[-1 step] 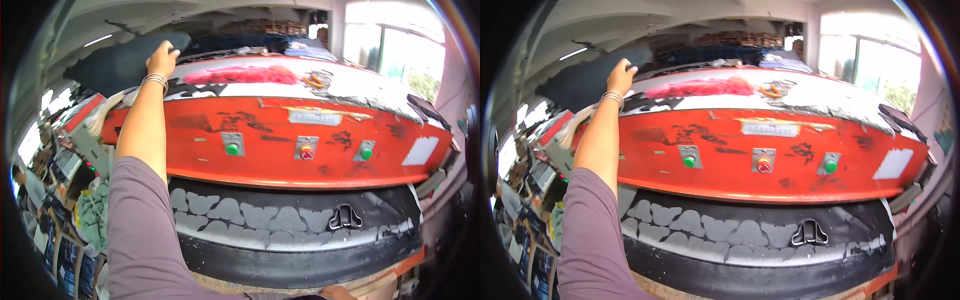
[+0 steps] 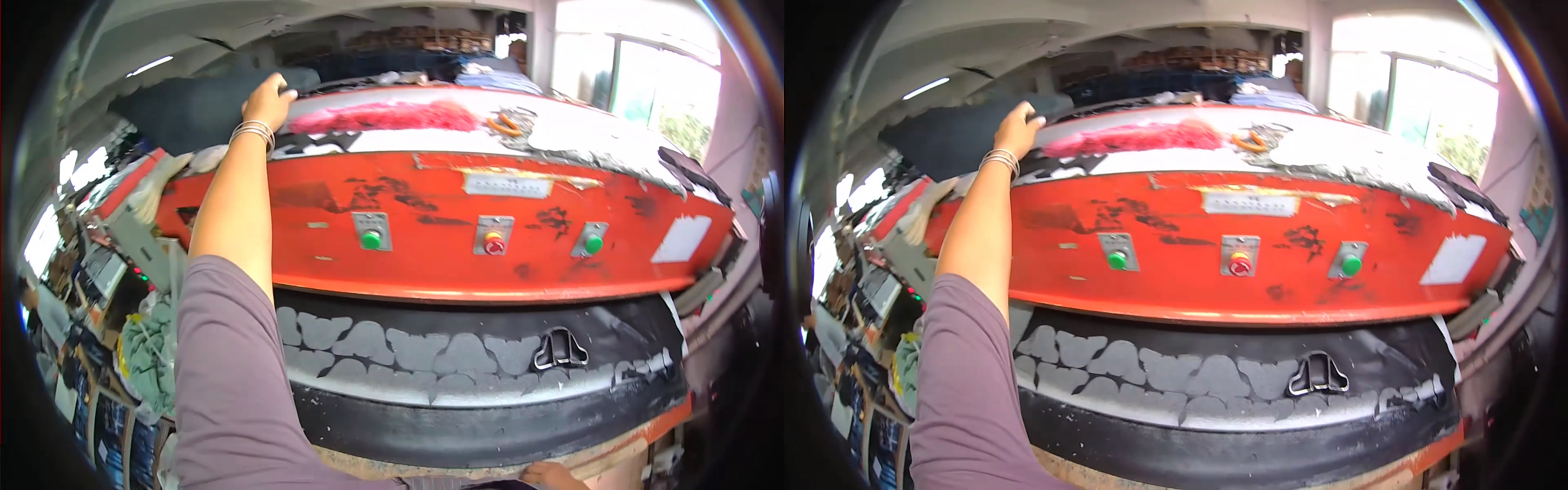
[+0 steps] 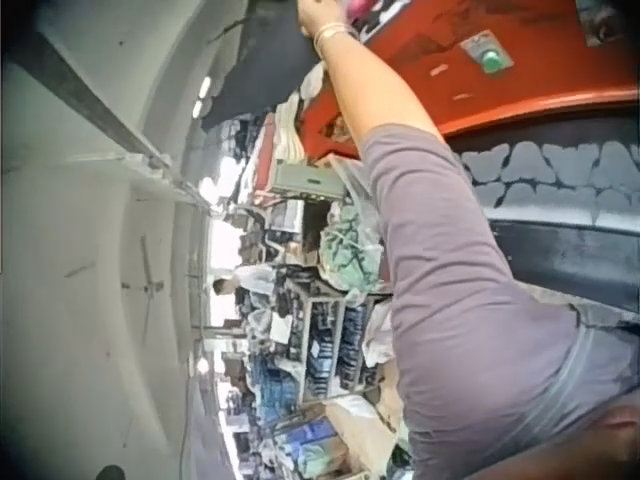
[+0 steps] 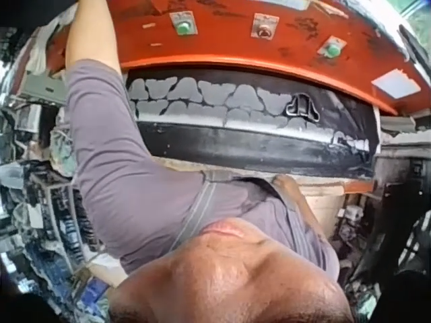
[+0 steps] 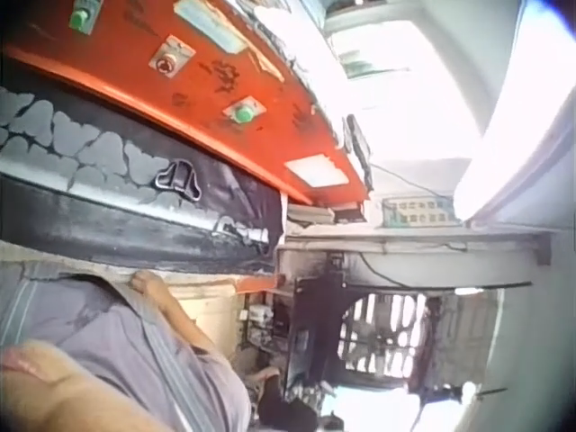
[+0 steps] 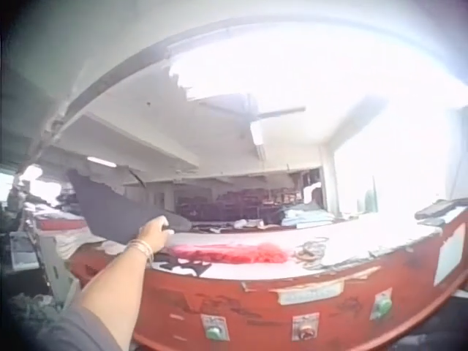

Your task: Cutting shoe components from a sheet of material using a manual die press and metal dies.

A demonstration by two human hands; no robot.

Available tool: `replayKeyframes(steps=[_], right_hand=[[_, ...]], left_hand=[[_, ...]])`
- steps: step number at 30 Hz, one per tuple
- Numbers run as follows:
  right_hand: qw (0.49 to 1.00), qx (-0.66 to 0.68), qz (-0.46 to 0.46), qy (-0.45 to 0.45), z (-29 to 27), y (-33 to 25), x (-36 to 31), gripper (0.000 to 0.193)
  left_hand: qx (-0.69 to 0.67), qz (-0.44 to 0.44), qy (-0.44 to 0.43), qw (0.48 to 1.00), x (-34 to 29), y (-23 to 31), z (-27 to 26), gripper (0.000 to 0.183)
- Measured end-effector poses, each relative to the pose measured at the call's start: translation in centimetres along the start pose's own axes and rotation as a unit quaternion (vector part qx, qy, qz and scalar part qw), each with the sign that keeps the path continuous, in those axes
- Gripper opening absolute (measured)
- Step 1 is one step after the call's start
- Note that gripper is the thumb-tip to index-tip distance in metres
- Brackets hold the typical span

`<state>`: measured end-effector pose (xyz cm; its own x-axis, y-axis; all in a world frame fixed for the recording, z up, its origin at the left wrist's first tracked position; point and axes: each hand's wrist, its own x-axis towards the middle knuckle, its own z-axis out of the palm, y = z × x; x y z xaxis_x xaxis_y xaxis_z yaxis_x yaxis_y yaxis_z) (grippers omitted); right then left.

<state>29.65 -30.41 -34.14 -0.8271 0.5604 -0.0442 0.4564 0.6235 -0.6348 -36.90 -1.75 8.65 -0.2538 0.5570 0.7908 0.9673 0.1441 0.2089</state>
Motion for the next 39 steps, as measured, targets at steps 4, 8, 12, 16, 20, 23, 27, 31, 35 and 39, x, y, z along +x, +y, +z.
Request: replayKeyframes(steps=[4,8,12,16,20,23,27,31,35,39], right_hand=[[0.991,-0.122,0.043,-0.035,-1.8,-3.1,2.2,0.023],[0.999,-0.033,0.037,0.007,-3.1,-3.1,3.8,0.034],[1.0,0.003,-0.003,-0.025,-4.5,-2.2,4.6,0.035],[0.981,-0.04,-0.06,-0.18,-12.4,-0.4,8.2,0.035],[0.946,-0.306,-0.079,0.07,-21.8,3.9,7.6,0.026],[0.886,-0.448,-0.1,0.066,-27.9,13.4,4.0,0.038],[0.86,-0.407,-0.304,0.048,-28.6,21.5,12.5,0.029],[0.86,-0.376,-0.345,-0.005,-26.5,19.1,16.9,0.01],[0.869,-0.374,-0.323,-0.038,-26.5,20.6,16.4,0.007],[0.919,-0.324,-0.221,0.044,-29.3,20.9,15.8,0.017]], left_hand=[[-0.136,0.004,-0.189,0.972,-0.5,-0.7,5.0,0.037],[-0.141,0.095,-0.145,0.975,-3.9,0.3,3.0,0.039],[-0.193,0.169,-0.067,0.964,-17.1,3.1,-0.2,0.037],[-0.212,0.078,-0.266,0.937,-35.4,8.2,-2.3,0.025],[-0.35,-0.07,-0.487,0.797,-52.1,24.0,-3.3,0.04],[-0.5,0.017,-0.453,0.738,-58.6,37.5,-2.2,0.028],[-0.335,-0.056,-0.416,0.844,-61.3,39.4,-2.9,0.024],[-0.263,-0.23,-0.321,0.88,-64.1,39.9,-3.0,0.023],[-0.23,-0.226,-0.306,0.896,-64.2,41.1,-3.7,0.022],[-0.145,-0.25,-0.337,0.896,-63.9,41.7,-3.6,0.022]])
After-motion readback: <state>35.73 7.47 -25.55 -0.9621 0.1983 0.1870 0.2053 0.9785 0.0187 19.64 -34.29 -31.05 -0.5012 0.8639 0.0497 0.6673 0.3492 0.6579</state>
